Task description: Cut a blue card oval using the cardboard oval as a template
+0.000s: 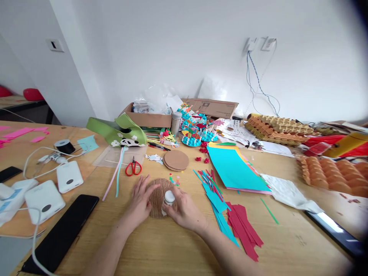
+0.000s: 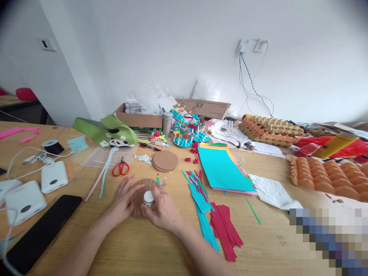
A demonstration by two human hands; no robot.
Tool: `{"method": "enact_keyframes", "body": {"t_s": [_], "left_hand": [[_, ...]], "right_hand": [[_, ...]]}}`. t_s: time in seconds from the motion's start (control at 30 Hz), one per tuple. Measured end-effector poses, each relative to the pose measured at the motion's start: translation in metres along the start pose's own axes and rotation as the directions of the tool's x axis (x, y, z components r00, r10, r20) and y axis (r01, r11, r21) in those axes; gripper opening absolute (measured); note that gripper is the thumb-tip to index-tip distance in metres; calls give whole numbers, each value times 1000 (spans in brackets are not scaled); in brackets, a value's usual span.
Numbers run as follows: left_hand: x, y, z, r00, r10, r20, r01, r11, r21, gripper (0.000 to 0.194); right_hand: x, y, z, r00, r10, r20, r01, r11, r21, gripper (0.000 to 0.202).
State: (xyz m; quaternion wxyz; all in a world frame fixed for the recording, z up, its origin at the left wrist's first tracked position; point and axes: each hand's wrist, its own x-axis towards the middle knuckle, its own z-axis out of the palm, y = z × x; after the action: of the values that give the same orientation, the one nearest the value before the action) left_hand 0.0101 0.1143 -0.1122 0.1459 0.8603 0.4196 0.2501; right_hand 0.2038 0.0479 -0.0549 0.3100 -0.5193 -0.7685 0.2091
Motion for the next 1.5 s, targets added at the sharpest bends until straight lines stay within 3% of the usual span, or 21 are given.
{"method": "enact_keyframes", "body": {"t_s": [0.13, 0.33, 0.5, 0.67, 1.0, 1.13, 1.33, 1.4, 1.5], "left_hand": [[1, 0, -3, 1000, -18, 19, 18, 1000, -16, 77], [2, 2, -6, 999, -38, 37, 38, 999, 0, 76], [2, 0, -6, 998, -48, 49, 49, 999, -7, 79], [2, -3, -5, 998, -56, 19, 56, 998, 7, 76], [2, -15, -3, 999, -38, -15, 37, 999, -14, 75], [2, -13, -4, 996, -78, -31, 77, 997, -13, 74], [2, -13, -4, 996, -76, -44, 76, 997, -3, 70], [2, -13, -4, 995, -88, -49, 88, 996, -7, 73], [4, -10, -5, 993, -111, -37, 110, 994, -10, 77]], "right_hand": [[-4, 1, 1, 999, -36, 39, 36, 999, -11, 15], [-9, 5, -8, 997, 33, -63, -31, 999, 28, 13], [-8, 5, -5, 998, -35, -44, 35, 999, 2, 12], [-10, 14, -9, 995, 39, -97, -41, 999, -24, 13], [14, -1, 15, 994, -90, -68, 93, 995, 38, 14], [14, 0, 13, 999, -40, -28, 42, 996, 74, 13], [16, -1, 14, 997, -56, -62, 60, 996, 68, 14], [17, 5, 10, 998, -8, -64, 12, 998, 67, 13], [23, 20, 5, 982, 93, -162, -85, 995, 56, 14]]}}
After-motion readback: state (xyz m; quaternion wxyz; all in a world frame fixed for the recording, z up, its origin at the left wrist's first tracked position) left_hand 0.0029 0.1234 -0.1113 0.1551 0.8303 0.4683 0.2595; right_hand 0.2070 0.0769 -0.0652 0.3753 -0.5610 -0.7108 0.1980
